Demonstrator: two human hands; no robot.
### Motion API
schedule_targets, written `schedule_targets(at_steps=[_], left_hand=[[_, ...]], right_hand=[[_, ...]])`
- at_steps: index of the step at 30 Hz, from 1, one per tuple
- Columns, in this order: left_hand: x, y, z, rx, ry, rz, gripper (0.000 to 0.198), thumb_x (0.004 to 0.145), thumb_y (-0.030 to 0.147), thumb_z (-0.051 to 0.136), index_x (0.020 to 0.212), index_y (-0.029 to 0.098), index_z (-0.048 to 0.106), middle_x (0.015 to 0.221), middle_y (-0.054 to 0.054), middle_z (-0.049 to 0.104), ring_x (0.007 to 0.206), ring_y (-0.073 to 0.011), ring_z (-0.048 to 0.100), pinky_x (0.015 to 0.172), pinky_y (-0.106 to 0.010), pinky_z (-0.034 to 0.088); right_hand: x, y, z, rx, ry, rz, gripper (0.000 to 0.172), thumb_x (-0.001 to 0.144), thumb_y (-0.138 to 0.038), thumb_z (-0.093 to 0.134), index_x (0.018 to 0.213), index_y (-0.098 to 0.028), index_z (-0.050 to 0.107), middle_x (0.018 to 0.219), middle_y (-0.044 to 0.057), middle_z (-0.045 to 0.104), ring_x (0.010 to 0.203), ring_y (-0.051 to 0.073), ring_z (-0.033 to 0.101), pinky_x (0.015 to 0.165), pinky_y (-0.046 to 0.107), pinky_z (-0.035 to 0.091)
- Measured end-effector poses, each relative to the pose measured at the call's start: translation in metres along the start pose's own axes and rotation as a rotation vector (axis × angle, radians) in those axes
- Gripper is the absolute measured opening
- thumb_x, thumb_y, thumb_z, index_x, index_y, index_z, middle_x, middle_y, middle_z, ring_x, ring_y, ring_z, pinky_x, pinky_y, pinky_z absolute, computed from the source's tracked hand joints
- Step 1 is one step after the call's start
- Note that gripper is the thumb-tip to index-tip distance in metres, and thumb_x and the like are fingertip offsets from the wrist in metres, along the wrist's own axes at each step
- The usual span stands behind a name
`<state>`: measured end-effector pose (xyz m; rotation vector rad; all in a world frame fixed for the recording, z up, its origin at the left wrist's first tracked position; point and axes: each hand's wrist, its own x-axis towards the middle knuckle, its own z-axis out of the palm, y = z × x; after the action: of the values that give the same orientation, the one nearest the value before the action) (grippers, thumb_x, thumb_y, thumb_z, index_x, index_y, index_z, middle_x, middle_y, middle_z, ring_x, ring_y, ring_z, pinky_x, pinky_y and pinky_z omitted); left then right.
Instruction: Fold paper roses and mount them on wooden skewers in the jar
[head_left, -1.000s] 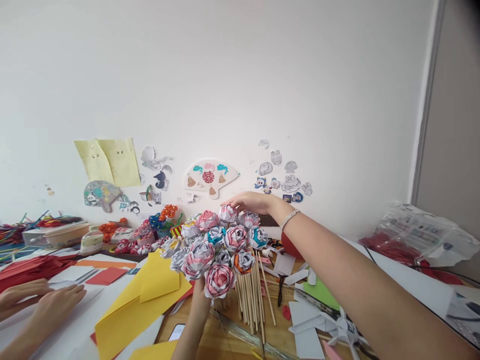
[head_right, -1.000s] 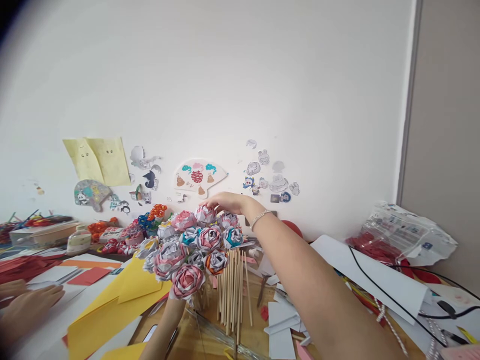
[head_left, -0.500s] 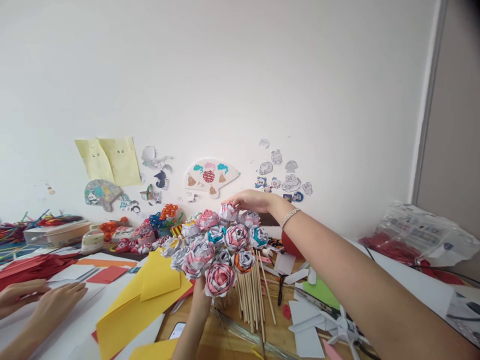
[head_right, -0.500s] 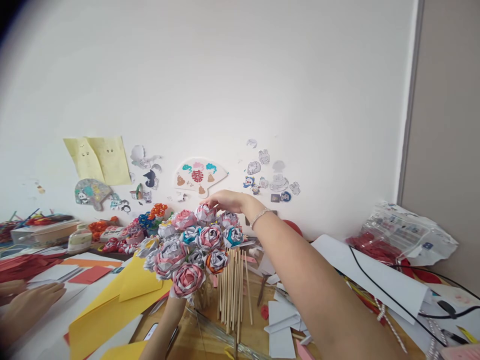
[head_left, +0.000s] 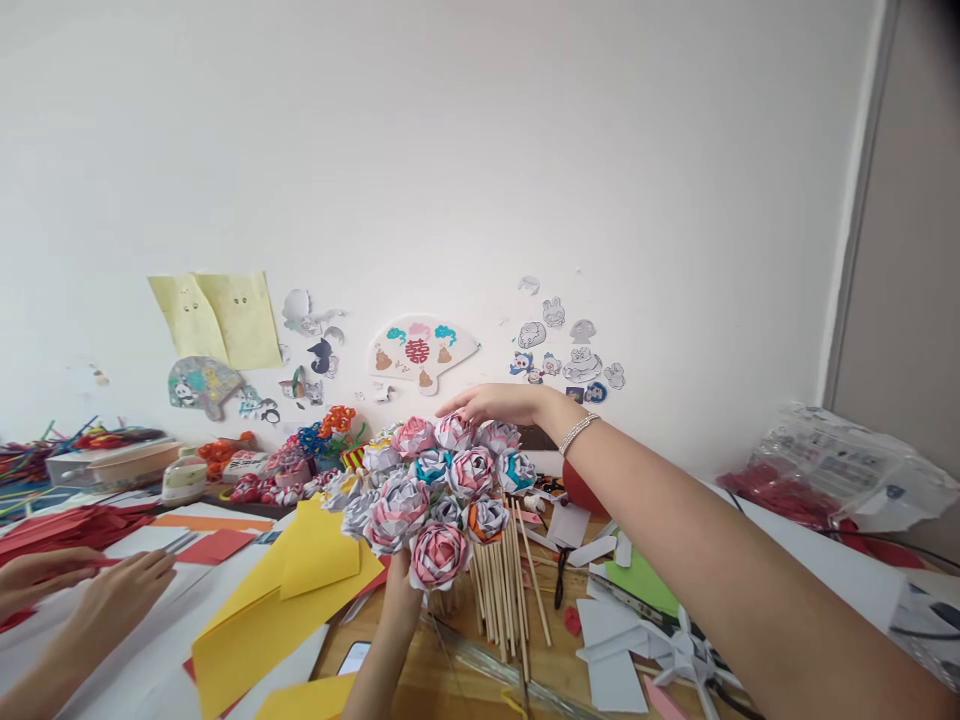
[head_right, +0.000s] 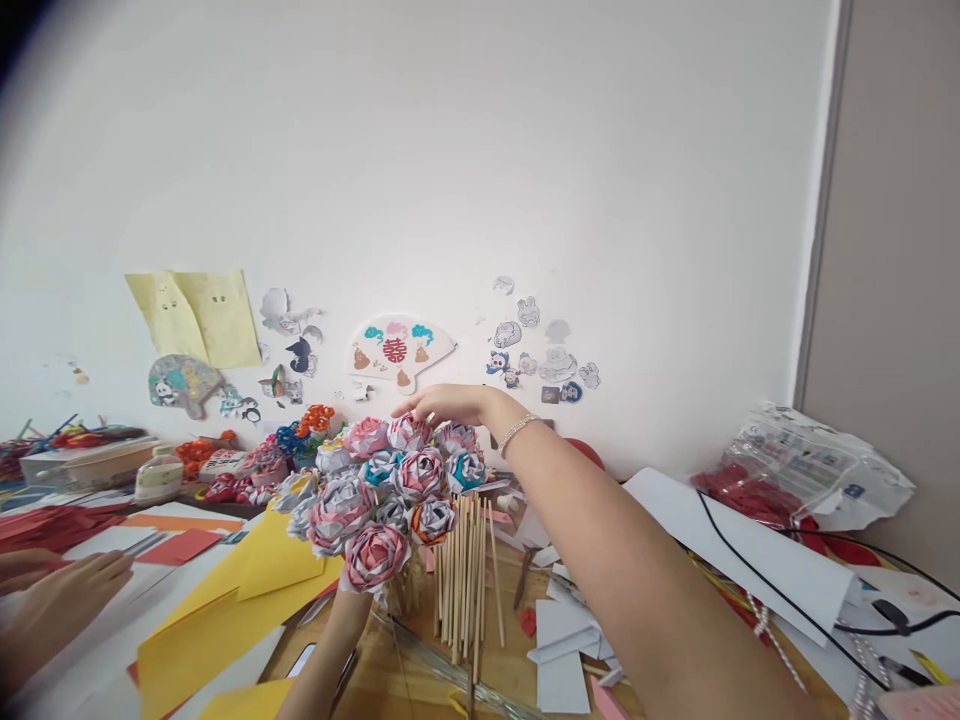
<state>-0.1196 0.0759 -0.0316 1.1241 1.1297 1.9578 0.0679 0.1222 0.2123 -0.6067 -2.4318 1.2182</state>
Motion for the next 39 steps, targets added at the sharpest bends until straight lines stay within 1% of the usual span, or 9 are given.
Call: schedule_targets(at_steps=[4,10,15,19,22,25,30,35,39], left_hand=[[0.0,0.001,0.0,-0.001,0.001,-0.002,0.049,0.052,0.032,0.067,0.099,0.017,0.062,0.099,-0.01,0.067,0.103,-0.0295,0.055,0.094,-0.043,0.039],[-0.002,0.005,0.0,0.002,-0.003,0.002,0.048,0.054,0.03,0.067,0.1,0.018,0.062,0.099,-0.009,0.067,0.103,-0.0291,0.056,0.093,-0.043,0.039],[-0.002,0.003,-0.001,0.016,-0.007,-0.006,0.047,0.055,0.031,0.066,0.099,0.019,0.062,0.098,-0.008,0.067,0.104,-0.0286,0.055,0.095,-0.043,0.037],[0.0,-0.002,-0.002,0.029,-0.003,-0.018,0.048,0.052,0.036,0.067,0.096,0.017,0.062,0.097,-0.01,0.066,0.106,-0.0311,0.053,0.098,-0.046,0.033],[0.001,-0.006,-0.003,0.036,-0.001,-0.022,0.049,0.052,0.04,0.067,0.095,0.015,0.062,0.098,-0.011,0.066,0.107,-0.0318,0.052,0.099,-0.047,0.031],[0.001,-0.006,-0.003,0.042,0.002,-0.025,0.049,0.054,0.041,0.066,0.095,0.016,0.062,0.098,-0.011,0.066,0.107,-0.0306,0.052,0.099,-0.046,0.031],[-0.001,0.0,-0.002,0.062,-0.007,-0.027,0.05,0.051,0.04,0.067,0.095,0.017,0.062,0.097,-0.011,0.066,0.105,-0.0326,0.053,0.098,-0.048,0.032],[-0.001,0.0,-0.002,0.051,-0.018,-0.012,0.051,0.05,0.035,0.067,0.098,0.018,0.061,0.096,-0.01,0.066,0.101,-0.0314,0.055,0.093,-0.045,0.038],[0.0,-0.004,-0.004,0.039,-0.012,-0.001,0.052,0.052,0.034,0.065,0.101,0.018,0.06,0.099,-0.01,0.065,0.103,-0.0305,0.054,0.095,-0.044,0.036]], right_hand=[[0.0,-0.003,0.0,-0.202,-0.044,0.02,0.044,0.065,-0.006,0.047,0.104,-0.019,0.063,0.108,0.004,0.06,0.079,0.013,0.055,0.066,0.021,0.043],[0.003,-0.003,-0.003,-0.378,0.006,0.029,0.04,0.069,-0.008,0.052,0.107,-0.017,0.062,0.106,0.006,0.064,0.089,0.015,0.059,0.07,0.02,0.044],[0.0,-0.006,-0.002,-0.5,0.139,0.058,0.028,0.07,-0.015,0.058,0.097,-0.017,0.066,0.103,0.006,0.065,0.088,0.018,0.059,0.068,0.022,0.043],[-0.016,-0.013,0.003,-0.597,0.223,0.064,0.018,0.069,-0.026,0.064,0.083,-0.015,0.067,0.093,0.008,0.066,0.083,0.02,0.059,0.064,0.024,0.042],[-0.031,-0.018,0.008,-0.624,0.143,0.061,0.03,0.069,-0.037,0.066,0.09,-0.017,0.063,0.093,0.007,0.066,0.08,0.019,0.06,0.061,0.024,0.042],[-0.037,-0.02,0.011,-0.703,0.044,0.087,0.039,0.069,-0.042,0.065,0.099,-0.019,0.058,0.098,0.007,0.065,0.08,0.02,0.06,0.061,0.025,0.042],[-0.031,-0.017,0.015,-0.772,0.015,0.152,0.043,0.067,-0.047,0.064,0.096,-0.017,0.054,0.092,0.009,0.064,0.076,0.022,0.06,0.056,0.027,0.04],[-0.031,-0.011,0.01,-0.633,-0.041,0.191,0.06,0.062,-0.048,0.068,0.108,-0.018,0.046,0.1,0.009,0.062,0.083,0.021,0.059,0.059,0.026,0.042],[-0.033,-0.009,0.007,-0.553,-0.091,0.172,0.055,0.066,-0.036,0.065,0.113,-0.018,0.043,0.101,0.007,0.062,0.086,0.019,0.059,0.064,0.025,0.043]])
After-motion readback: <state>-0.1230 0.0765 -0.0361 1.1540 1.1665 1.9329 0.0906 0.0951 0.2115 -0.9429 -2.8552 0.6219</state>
